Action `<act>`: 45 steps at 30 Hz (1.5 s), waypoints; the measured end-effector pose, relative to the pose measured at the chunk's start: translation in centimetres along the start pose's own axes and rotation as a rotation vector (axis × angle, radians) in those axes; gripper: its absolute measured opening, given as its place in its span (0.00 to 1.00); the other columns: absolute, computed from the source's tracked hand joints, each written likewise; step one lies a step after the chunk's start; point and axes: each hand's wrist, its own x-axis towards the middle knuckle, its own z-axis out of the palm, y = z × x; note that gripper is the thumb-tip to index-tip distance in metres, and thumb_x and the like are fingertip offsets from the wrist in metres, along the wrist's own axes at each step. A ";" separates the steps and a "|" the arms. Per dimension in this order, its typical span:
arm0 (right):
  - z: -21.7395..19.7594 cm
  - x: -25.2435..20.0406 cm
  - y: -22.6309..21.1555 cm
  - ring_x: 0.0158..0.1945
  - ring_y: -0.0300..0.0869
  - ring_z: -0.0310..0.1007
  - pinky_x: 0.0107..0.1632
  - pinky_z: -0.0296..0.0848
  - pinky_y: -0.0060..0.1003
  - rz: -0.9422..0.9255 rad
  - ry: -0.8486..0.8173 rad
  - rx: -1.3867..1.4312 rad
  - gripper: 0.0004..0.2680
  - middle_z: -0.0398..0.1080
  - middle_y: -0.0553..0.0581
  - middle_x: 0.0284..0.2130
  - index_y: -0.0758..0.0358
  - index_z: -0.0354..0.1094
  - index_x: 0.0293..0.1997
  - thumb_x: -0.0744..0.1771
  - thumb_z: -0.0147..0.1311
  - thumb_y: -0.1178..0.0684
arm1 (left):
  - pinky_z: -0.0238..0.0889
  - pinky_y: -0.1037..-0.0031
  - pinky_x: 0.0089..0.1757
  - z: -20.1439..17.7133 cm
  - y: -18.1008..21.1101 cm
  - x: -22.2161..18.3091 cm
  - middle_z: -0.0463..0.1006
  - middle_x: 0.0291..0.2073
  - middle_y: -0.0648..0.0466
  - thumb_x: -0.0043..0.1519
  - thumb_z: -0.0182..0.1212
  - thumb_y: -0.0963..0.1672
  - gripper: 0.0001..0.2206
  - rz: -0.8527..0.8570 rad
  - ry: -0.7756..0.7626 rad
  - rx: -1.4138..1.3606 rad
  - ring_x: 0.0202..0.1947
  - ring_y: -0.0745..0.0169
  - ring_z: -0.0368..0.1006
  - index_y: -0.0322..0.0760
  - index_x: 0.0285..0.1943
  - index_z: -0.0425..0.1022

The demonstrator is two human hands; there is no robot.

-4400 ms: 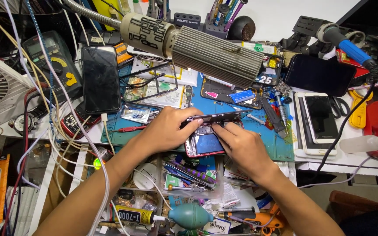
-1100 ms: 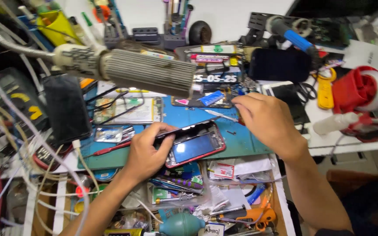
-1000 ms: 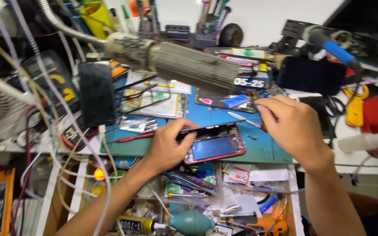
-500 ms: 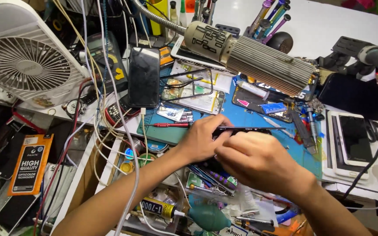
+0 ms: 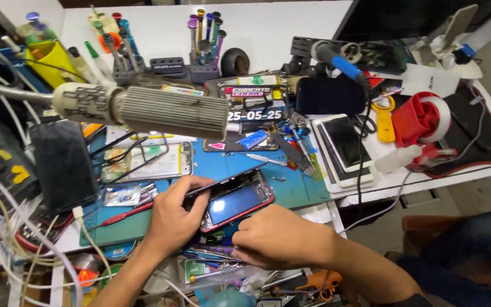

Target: Disassembling and inspecting the internal components of a mobile phone using a screwdriver at a repair bench.

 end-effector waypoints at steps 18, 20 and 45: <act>-2.6 -2.2 8.4 0.31 0.48 0.76 0.29 0.75 0.46 0.702 0.316 -0.327 0.03 0.74 0.50 0.32 0.54 0.73 0.44 0.69 0.55 0.54 | 0.77 0.67 0.51 0.6 -1.2 -0.2 0.85 0.46 0.46 0.59 0.58 0.40 0.08 0.053 -0.007 -0.025 0.48 0.54 0.83 0.32 0.46 0.76; -2.3 -1.9 9.1 0.33 0.50 0.77 0.30 0.75 0.48 0.724 0.284 -0.316 0.03 0.73 0.50 0.35 0.54 0.73 0.44 0.69 0.54 0.54 | 0.78 0.66 0.51 0.5 -1.3 -0.1 0.85 0.46 0.46 0.58 0.58 0.39 0.08 0.054 -0.013 -0.033 0.48 0.54 0.83 0.32 0.45 0.76; -1.0 0.7 14.1 0.34 0.49 0.80 0.36 0.78 0.42 0.414 0.527 -0.500 0.03 0.72 0.50 0.36 0.55 0.75 0.44 0.69 0.59 0.53 | 0.73 0.66 0.44 1.0 -1.6 -0.3 0.85 0.38 0.51 0.56 0.64 0.38 0.06 0.163 0.093 -0.062 0.42 0.47 0.82 0.39 0.39 0.77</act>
